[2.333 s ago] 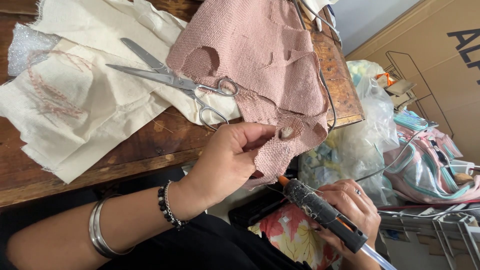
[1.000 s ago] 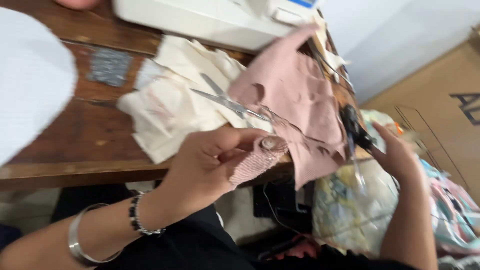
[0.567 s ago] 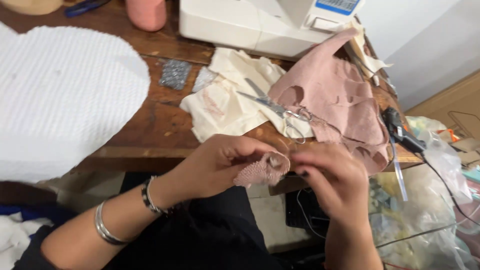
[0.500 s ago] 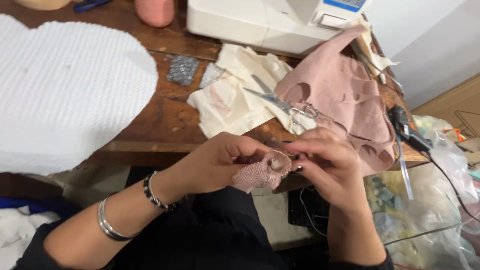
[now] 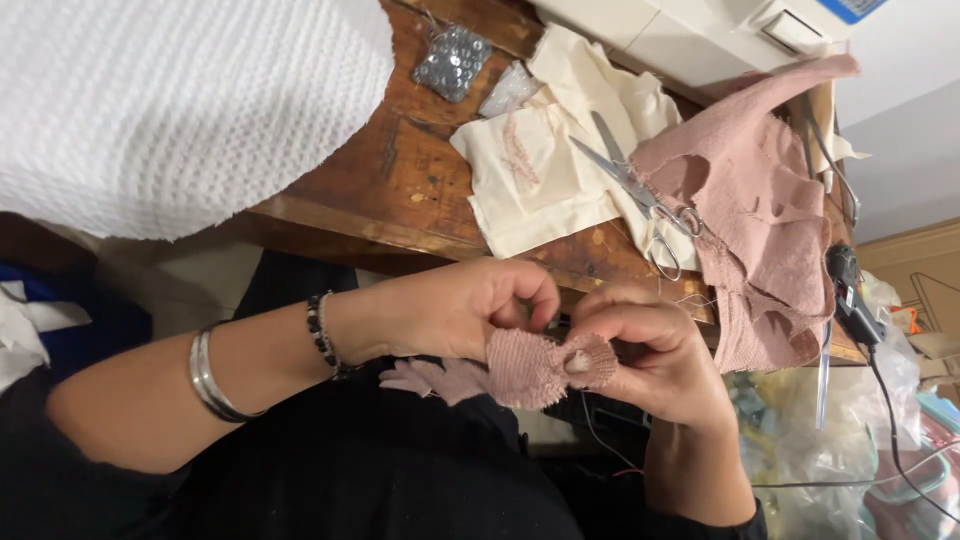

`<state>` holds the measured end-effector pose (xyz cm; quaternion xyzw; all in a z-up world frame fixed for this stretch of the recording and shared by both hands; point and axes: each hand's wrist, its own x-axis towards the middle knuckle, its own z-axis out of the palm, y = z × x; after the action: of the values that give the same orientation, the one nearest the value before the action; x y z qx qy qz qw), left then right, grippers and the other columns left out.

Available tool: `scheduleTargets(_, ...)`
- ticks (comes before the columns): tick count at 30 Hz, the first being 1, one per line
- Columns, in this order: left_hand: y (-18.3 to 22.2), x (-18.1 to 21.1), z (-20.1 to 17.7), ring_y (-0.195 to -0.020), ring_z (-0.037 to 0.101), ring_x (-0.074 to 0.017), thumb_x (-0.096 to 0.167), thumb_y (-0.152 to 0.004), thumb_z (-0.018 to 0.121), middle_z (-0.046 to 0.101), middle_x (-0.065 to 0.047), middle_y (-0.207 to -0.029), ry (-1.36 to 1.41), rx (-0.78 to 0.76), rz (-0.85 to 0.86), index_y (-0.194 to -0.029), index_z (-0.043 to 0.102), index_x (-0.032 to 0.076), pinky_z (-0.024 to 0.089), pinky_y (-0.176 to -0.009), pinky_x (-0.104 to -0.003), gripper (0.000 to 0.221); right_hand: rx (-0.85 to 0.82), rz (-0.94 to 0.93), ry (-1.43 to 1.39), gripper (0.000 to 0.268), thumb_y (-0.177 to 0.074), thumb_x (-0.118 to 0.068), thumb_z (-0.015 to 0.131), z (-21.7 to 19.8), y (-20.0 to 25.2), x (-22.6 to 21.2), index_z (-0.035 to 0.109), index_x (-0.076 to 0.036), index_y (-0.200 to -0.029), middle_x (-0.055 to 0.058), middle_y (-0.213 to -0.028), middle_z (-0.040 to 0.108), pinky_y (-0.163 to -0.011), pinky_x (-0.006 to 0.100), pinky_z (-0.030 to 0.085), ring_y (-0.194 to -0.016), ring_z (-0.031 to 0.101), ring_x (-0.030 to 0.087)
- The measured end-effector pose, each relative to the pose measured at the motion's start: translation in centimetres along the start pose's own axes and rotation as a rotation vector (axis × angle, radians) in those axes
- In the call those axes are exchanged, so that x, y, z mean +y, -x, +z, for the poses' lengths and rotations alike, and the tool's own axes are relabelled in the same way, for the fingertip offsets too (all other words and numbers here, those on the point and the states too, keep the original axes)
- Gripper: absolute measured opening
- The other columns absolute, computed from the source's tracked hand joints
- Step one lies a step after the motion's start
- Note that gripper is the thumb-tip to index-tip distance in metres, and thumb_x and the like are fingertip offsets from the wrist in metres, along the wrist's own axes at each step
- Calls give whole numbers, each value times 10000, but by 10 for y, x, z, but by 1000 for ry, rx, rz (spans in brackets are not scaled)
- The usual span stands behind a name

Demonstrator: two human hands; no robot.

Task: Attaching decorative fabric trim to a heart-shaped pillow base using a hot glue gun

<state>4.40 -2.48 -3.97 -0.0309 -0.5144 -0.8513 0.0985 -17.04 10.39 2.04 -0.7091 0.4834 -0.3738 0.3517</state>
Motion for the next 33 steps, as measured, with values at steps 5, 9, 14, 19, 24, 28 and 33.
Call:
scheduleTargets(5, 34, -2, 1, -707, 612, -35, 134, -999, 640, 728, 15, -820, 60, 153, 16, -1039, 691, 54, 479, -588, -152, 102, 19, -1, 39, 284, -789, -223, 866, -4, 2, 14, 769, 29, -876, 174, -857, 713, -715, 375, 563, -746, 696, 274)
scheduleTargets(9, 58, -3, -7, -584, 493, -65, 244, -989, 642, 572, -45, -702, 91, 420, -53, -1002, 730, -60, 479, -449, -242, 317, 116, 101, 8, 252, -814, -160, 837, 10, 9, 20, 752, 51, -920, 190, -918, 753, -754, 371, 572, -811, 716, 241)
scheduleTargets(14, 66, 46, -12, -686, 735, -28, 432, -825, 706, 829, 68, -799, -500, 270, -122, -1049, 850, 173, 535, -643, -188, 371, 237, 243, -4, 254, -922, -216, 742, 38, 25, 27, 711, -7, -1063, 94, -1034, 774, -864, 262, 589, -936, 731, 151)
scheduleTargets(19, 83, 64, -17, -582, 592, -64, 466, -675, 859, 802, 93, -806, -763, 170, -591, -1303, 661, 312, 438, -566, -247, 676, 364, 107, -100, 189, -945, -129, 693, 42, 30, 19, 672, 8, -1073, 118, -996, 748, -640, 223, 628, -753, 722, 145)
scheduleTargets(24, 116, 111, -20, -768, 781, -147, 145, -781, 891, 857, -4, -1109, -628, 279, -886, -1564, 460, 434, 637, -627, -236, 940, 501, 192, 9, 108, -914, -62, 712, 40, 7, -7, 696, -27, -1015, 85, -974, 751, -830, 233, 591, -884, 714, 134)
scheduleTargets(28, 105, 201, -9, -869, 899, -400, 36, -872, 816, 758, -6, -1297, -757, 738, -946, -1549, 498, 650, 800, -590, -644, 968, 580, 196, -69, 67, -947, -37, 701, 53, -28, -9, 663, -34, -1002, 112, -1026, 736, -857, 279, 642, -977, 731, 176)
scheduleTargets(33, 135, 171, -71, -914, 705, -406, 278, -937, 699, 721, -263, -1111, -1367, 816, -459, -1355, 567, 30, 538, -786, -498, 504, 616, 247, 106, 73, -927, -51, 730, 68, -58, 7, 679, -33, -977, 54, -910, 717, -779, 199, 542, -843, 663, 102)
